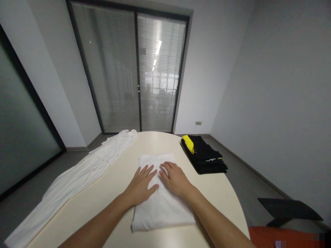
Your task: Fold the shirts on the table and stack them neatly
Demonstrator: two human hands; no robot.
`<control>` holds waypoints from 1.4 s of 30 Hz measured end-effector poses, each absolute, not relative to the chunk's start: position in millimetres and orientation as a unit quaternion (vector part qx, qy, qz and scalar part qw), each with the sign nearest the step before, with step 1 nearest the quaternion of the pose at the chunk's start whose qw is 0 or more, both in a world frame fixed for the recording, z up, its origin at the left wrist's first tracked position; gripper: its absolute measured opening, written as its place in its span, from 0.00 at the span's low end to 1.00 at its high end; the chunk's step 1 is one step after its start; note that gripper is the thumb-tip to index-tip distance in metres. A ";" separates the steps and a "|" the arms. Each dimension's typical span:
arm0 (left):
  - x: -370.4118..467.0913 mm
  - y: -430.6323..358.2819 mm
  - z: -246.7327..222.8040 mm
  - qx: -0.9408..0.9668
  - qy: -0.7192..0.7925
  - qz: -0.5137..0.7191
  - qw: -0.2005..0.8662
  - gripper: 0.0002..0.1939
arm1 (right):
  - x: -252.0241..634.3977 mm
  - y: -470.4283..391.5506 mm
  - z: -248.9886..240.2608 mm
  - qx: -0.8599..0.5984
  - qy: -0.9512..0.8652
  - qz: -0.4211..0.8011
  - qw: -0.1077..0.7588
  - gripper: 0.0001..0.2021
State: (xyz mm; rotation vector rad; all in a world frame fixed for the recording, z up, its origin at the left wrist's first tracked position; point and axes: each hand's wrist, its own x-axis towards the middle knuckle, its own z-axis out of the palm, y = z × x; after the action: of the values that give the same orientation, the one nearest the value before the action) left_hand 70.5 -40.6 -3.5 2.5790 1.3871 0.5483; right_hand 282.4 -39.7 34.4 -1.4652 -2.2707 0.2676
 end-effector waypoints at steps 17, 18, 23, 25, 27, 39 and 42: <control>62.8 -68.6 29.9 0.941 0.299 0.077 0.138 0.40 | 297.0 -20.0 16.5 -0.528 -0.827 0.153 0.115 0.32; 63.3 -70.5 30.4 0.943 0.292 0.065 0.147 0.42 | 299.3 -20.4 18.3 -0.523 -0.830 0.158 0.117 0.31; 63.2 -71.2 30.5 0.942 0.297 0.031 0.152 0.45 | 311.6 -26.1 27.3 -0.503 -0.837 0.166 0.135 0.31; 61.8 -68.9 31.1 0.942 0.300 0.034 0.146 0.44 | 313.6 -27.3 26.3 -0.494 -0.842 0.185 0.113 0.32; 59.4 -66.9 31.8 0.943 0.298 0.043 0.139 0.44 | 313.4 -26.0 22.7 -0.490 -0.845 0.190 0.099 0.33; 48.3 -53.0 26.5 0.936 0.318 0.080 0.129 0.46 | 288.1 -48.6 43.4 -0.420 -0.883 0.177 0.110 0.33; 47.0 -50.9 29.3 0.932 0.323 0.092 0.135 0.47 | 274.2 -57.9 41.3 -0.415 -0.884 0.199 0.078 0.37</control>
State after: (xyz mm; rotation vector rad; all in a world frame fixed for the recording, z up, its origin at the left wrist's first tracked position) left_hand 47.0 -50.9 29.3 2.7007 0.9369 0.2662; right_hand 274.2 -57.9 41.3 -1.2428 -2.6493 0.5956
